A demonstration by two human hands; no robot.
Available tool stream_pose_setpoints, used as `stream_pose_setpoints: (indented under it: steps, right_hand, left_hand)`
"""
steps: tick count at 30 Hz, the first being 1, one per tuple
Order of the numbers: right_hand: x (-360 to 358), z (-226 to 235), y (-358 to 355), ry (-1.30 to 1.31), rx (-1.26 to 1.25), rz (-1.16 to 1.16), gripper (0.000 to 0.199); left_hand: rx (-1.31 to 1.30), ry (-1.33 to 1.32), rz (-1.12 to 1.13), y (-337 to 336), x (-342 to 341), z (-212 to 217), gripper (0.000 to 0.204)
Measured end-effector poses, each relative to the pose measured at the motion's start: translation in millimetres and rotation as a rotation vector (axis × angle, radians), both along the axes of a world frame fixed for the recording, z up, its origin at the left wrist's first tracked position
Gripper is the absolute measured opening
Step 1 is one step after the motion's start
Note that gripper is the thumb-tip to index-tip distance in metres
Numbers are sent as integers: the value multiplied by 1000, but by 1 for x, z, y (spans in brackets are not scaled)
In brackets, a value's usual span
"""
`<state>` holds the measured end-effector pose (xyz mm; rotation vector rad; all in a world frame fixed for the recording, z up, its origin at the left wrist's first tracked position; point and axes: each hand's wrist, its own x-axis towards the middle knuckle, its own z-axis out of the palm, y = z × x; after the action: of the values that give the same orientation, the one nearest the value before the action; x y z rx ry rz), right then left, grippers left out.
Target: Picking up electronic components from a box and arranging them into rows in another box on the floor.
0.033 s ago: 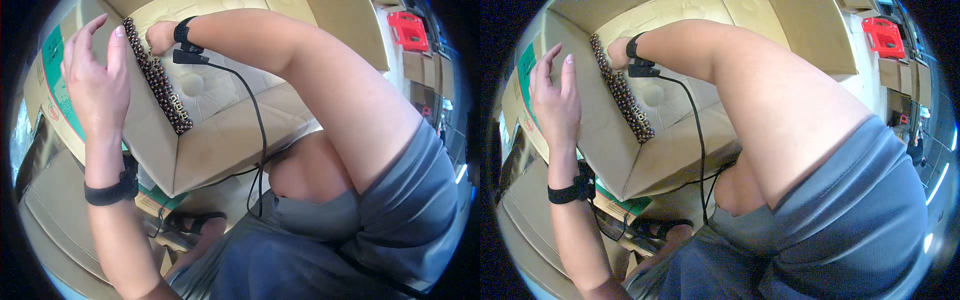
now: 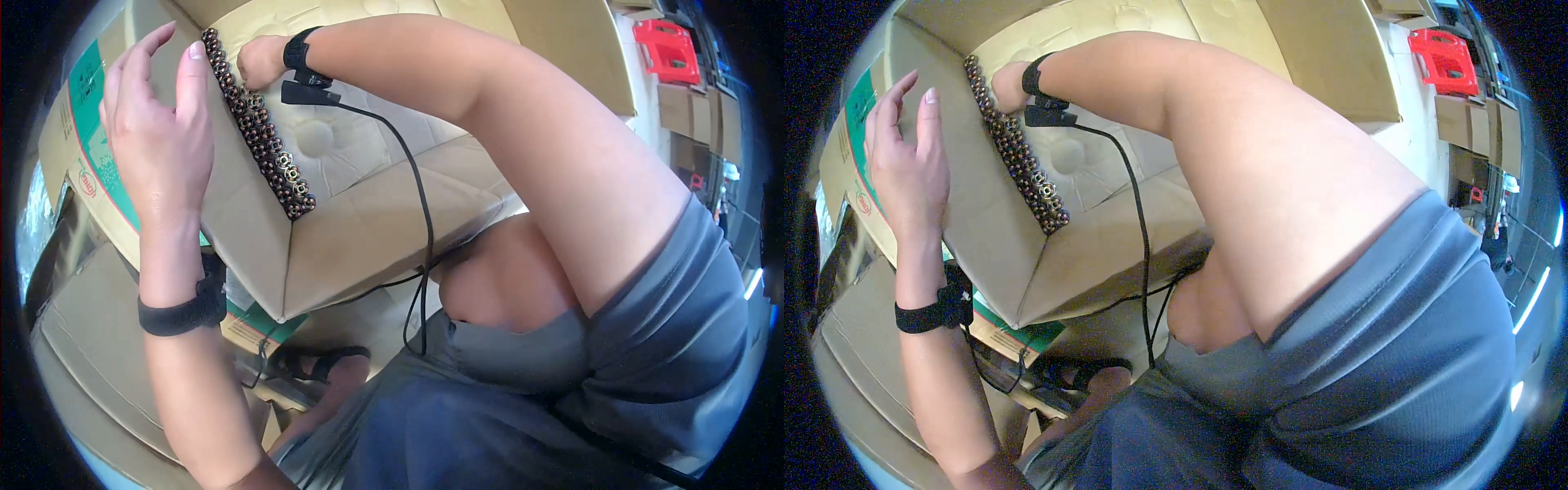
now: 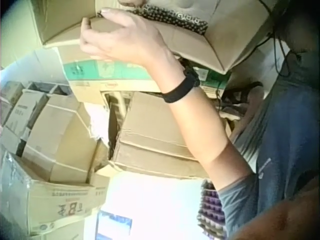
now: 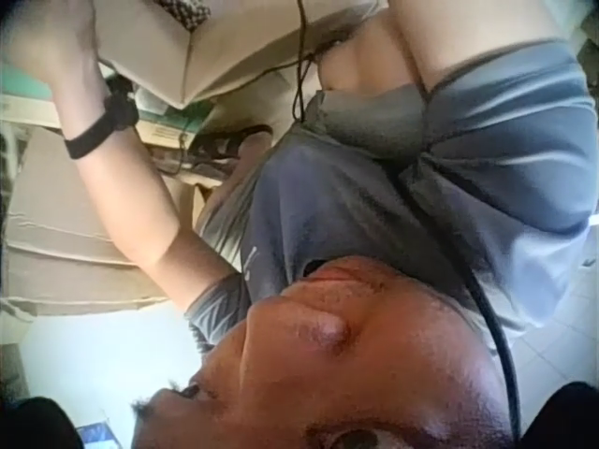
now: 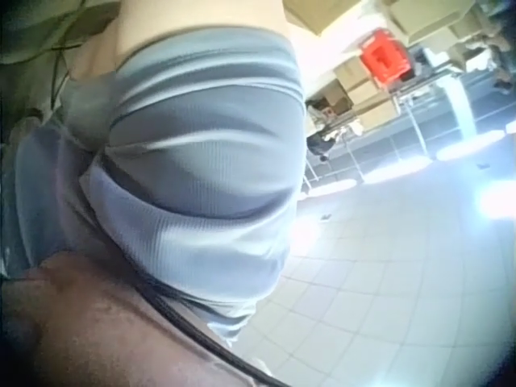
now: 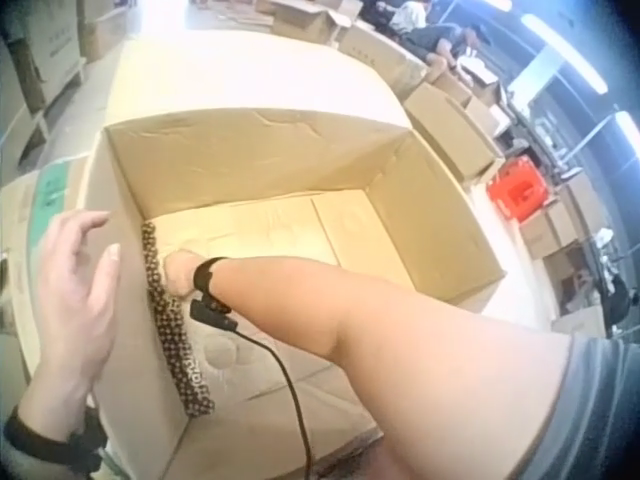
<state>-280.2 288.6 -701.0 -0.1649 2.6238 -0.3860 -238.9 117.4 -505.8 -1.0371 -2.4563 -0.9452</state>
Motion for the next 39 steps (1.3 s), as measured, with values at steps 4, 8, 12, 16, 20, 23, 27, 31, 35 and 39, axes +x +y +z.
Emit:
stream_pose_setpoints:
  steps: [4, 8, 12, 16, 20, 23, 27, 31, 35, 39]
  right_hand:
    - [0, 0, -6, -27, -61, -66, 28]
    - [5, 8, -14, 92, -49, 105, 26]
    - [29, -7, 8, 318, -286, 58, 19]
    - [51, 36, 8, 122, -350, -123, 27]
    - [73, 50, 21, 76, -423, -222, 18]
    - [77, 28, 41, 107, -448, -249, 4]
    - [78, 40, 41, 1, -454, -370, 5]
    - [68, 39, 10, 65, -485, -263, 4]
    - [77, 48, 2, 96, -444, -226, 3]
    - [90, 48, 13, 129, -410, -242, 4]
  left_hand:
    - [-11, 31, -17, -2, -4, 0, 31]
    - [-41, 92, -17, -13, -12, -4, 32]
    - [69, 86, -83, -28, -10, 21, 26]
    - [163, 154, -3, -109, -14, 107, 36]
    - [448, -423, 330, -198, -20, 217, 38]
    - [571, -245, 391, -314, -49, 253, 41]
    - [357, -317, 875, -458, -75, 218, 44]
    - [-406, -413, 1262, -624, -56, 147, 53]
    - [-607, -620, 1269, -659, -29, 96, 53]
    - [-913, -678, 1103, -642, -29, 65, 59]
